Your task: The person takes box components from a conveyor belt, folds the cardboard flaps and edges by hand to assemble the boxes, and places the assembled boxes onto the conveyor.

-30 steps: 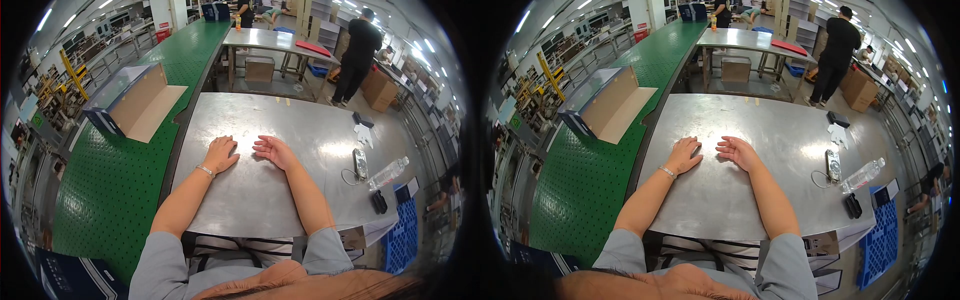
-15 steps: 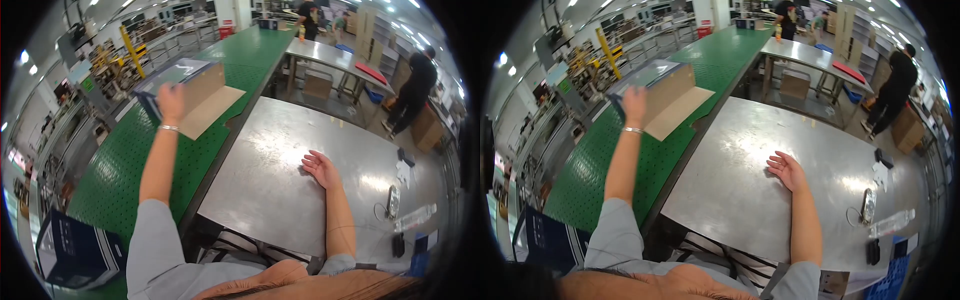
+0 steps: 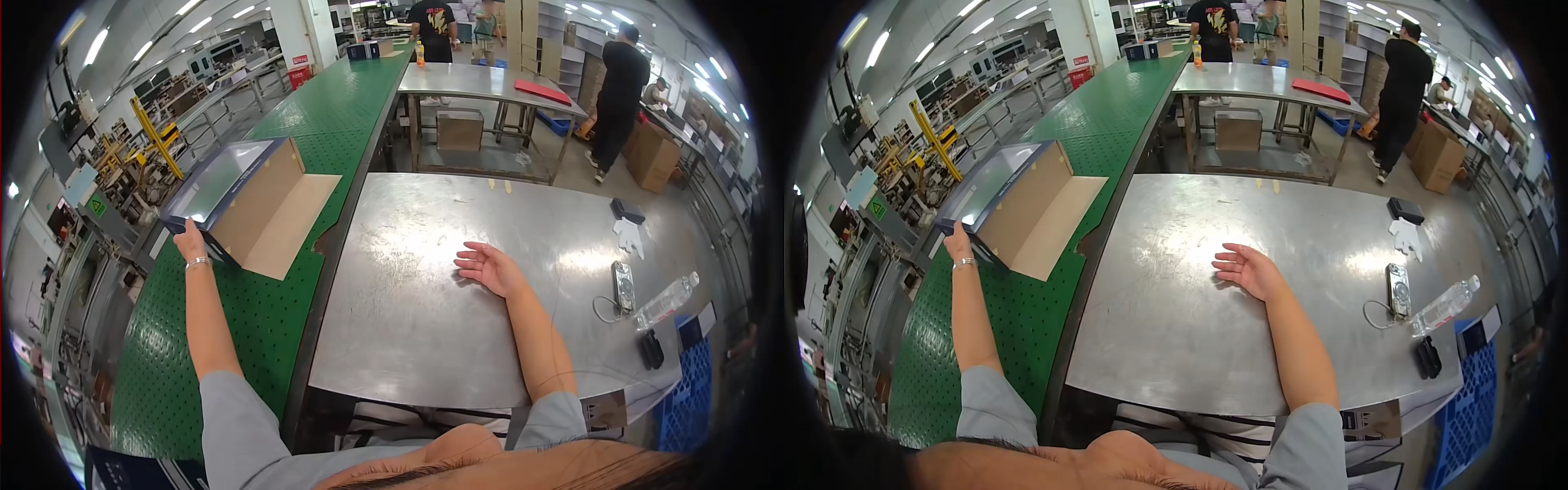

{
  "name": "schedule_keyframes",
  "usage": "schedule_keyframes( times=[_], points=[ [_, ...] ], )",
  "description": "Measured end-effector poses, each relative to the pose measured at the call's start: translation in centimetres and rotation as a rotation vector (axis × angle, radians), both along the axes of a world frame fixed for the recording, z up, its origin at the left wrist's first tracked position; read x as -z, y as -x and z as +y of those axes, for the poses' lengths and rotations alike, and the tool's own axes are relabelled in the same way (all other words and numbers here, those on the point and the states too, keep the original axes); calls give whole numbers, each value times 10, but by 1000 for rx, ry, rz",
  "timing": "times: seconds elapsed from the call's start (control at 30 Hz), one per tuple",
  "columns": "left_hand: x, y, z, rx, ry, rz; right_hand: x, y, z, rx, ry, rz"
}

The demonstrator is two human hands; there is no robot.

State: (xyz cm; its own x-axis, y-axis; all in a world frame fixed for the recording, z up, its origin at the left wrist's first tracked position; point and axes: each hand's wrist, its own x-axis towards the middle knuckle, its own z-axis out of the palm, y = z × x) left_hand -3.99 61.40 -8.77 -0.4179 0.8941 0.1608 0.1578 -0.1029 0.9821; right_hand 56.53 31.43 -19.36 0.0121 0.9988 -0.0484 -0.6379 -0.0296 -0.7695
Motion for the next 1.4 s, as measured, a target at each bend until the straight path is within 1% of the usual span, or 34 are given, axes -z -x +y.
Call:
schedule_keyframes(
  times=[0.13,0.17,0.27,0.3,0.33,0.5,0.63,0.7,0.83,0.9,0.93,0.97,1.0,1.03,1.07,1.13,1.17,1.23,1.3,1.37,1.4],
  points=[
    [14,22,7,10,113,-213,0,-2,0,-34,-40,34],
    [12,19,-1,13,113,-214,0,-3,-1,-31,-40,33],
    [-8,7,-34,102,281,-363,1,-3,-2,-26,-52,14],
    [-10,3,-40,128,342,-414,1,-4,-2,-27,-51,6],
    [-7,5,-39,124,349,-414,3,-3,-3,-28,-44,8],
    [9,36,-49,75,287,-477,4,-6,-5,-50,-74,-59],
    [42,77,-48,172,80,-637,6,-9,-3,-62,-84,-44],
    [62,103,-50,317,8,-716,5,-9,-1,-51,-76,-38],
    [73,109,-69,314,-38,-731,3,-1,2,-7,-51,-11],
    [82,109,-69,313,-66,-734,4,4,6,159,-22,-135],
    [83,104,-66,416,3,-712,3,4,11,246,-15,-197],
    [84,97,-65,519,74,-686,2,3,14,335,-6,-258],
    [82,82,-67,558,124,-680,-1,3,17,343,-16,-254],
    [81,61,-70,599,179,-671,-4,4,21,385,-80,-256],
    [78,41,-69,614,179,-665,-9,3,22,429,-140,-261],
    [76,-5,-68,625,188,-485,-17,-3,22,514,-261,-283],
    [71,-36,-70,638,189,-485,-20,-7,18,527,-262,-285],
    [49,-105,-84,954,405,-121,-30,-12,1,576,-270,-420],
    [26,-173,-116,1063,397,-124,-45,-23,-21,620,-276,-563],
    [17,-228,-153,1121,76,-191,-67,-25,-66,644,-90,-667],
    [25,-243,-153,1136,80,-196,-57,-38,-78,658,-82,-672]
  ],
)
